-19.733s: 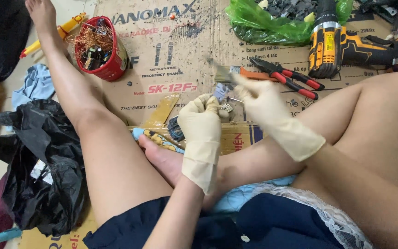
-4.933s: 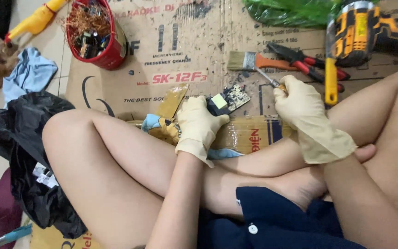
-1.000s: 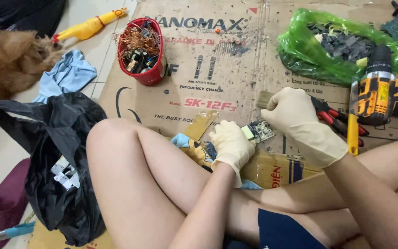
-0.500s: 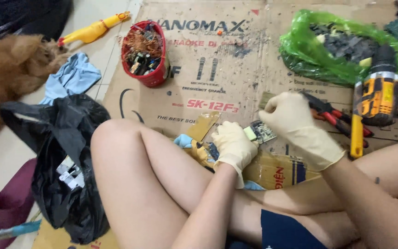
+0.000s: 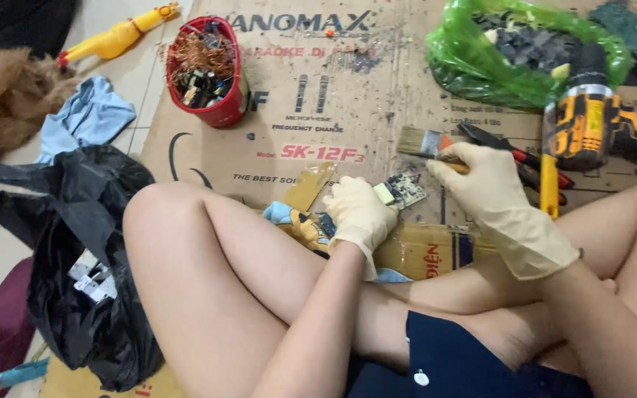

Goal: The person sits on the floor and uses a knife to scrape and clean a small electronic component. They then use a brush to sweep away debris from the component and the surrounding cardboard surface.

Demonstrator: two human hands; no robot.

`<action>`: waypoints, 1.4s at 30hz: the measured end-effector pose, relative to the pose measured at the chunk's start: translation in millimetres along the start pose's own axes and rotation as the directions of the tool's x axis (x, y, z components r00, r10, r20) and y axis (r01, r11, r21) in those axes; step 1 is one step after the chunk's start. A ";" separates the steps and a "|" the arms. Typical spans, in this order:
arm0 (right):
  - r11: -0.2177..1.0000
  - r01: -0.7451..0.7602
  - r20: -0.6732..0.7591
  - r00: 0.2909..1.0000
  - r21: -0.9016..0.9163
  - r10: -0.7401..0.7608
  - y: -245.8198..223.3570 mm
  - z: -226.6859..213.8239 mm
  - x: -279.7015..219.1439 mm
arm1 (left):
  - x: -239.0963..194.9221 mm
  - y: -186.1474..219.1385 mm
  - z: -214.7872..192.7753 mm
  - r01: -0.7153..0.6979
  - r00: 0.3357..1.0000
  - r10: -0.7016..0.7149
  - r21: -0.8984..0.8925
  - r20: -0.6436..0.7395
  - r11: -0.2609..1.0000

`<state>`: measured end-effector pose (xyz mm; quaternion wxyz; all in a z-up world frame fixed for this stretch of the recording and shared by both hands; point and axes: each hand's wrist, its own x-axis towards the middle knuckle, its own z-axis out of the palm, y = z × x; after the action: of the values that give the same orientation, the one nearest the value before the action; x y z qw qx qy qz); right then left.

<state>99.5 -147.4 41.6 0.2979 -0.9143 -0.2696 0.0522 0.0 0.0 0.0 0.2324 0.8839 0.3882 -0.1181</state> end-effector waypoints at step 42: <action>0.588 -0.026 0.106 0.976 -0.808 0.188 110.2 -8.2 46.3 | -18.2 -14.2 -3.4 -0.160 0.972 0.157 0.000 -0.177 0.987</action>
<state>191.9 -202.0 -11.8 -0.1747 -0.9560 -0.2342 0.0255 -22.6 -1.4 5.5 0.2119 0.9174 0.3364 -0.0178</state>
